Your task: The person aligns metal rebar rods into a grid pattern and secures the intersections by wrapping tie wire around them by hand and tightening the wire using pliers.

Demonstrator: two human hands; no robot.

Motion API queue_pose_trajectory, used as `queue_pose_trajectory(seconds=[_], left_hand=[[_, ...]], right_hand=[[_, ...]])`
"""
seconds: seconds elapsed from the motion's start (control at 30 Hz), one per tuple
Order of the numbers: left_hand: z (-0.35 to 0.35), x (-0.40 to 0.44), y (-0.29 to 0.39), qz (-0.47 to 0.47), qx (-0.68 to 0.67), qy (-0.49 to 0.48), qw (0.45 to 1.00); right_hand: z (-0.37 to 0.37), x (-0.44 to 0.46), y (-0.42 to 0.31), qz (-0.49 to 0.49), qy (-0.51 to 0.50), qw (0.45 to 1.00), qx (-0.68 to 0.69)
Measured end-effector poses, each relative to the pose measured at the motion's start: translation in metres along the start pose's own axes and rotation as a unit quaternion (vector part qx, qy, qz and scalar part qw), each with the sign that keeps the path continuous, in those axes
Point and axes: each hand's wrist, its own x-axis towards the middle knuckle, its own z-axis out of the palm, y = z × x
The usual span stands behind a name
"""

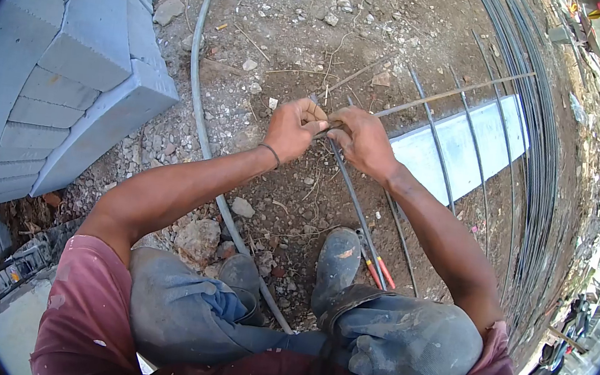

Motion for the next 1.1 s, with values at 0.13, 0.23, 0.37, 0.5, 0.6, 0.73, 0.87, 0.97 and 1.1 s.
queue_pose_trajectory(seconds=[0.13, 0.23, 0.37, 0.5, 0.6, 0.73, 0.87, 0.97, 1.1], left_hand=[[-0.004, -0.003, 0.001, 0.006, -0.017, 0.005, 1.0], [-0.002, 0.0, -0.001, -0.047, -0.026, 0.036, 0.998], [-0.006, 0.012, 0.024, 0.009, 0.052, 0.014, 0.998], [-0.008, 0.049, 0.048, 0.208, 0.287, -0.193, 0.915], [-0.011, 0.063, 0.052, 0.148, 0.253, -0.261, 0.92], [-0.021, 0.076, 0.028, 0.08, 0.179, -0.287, 0.938], [-0.028, 0.07, 0.043, 0.03, 0.155, -0.306, 0.939], [-0.035, 0.06, 0.042, -0.018, 0.084, -0.31, 0.947], [-0.048, 0.047, 0.03, -0.064, -0.048, -0.298, 0.951]], right_hand=[[-0.006, 0.009, 0.01, -0.003, -0.046, 0.997, -0.057], [-0.006, 0.002, 0.008, 0.008, -0.048, 0.996, -0.079], [0.024, -0.023, -0.019, 0.044, 0.047, 0.989, -0.13], [0.053, -0.029, -0.043, 0.042, 0.073, 0.961, -0.265], [0.047, -0.033, -0.035, -0.005, 0.027, 0.959, -0.282], [0.002, -0.017, -0.019, -0.136, -0.14, 0.936, -0.294], [-0.007, 0.004, -0.004, -0.288, -0.108, 0.882, -0.357], [-0.01, 0.014, -0.004, -0.307, -0.092, 0.868, -0.379], [-0.001, 0.005, -0.003, -0.254, -0.153, 0.867, -0.402]])
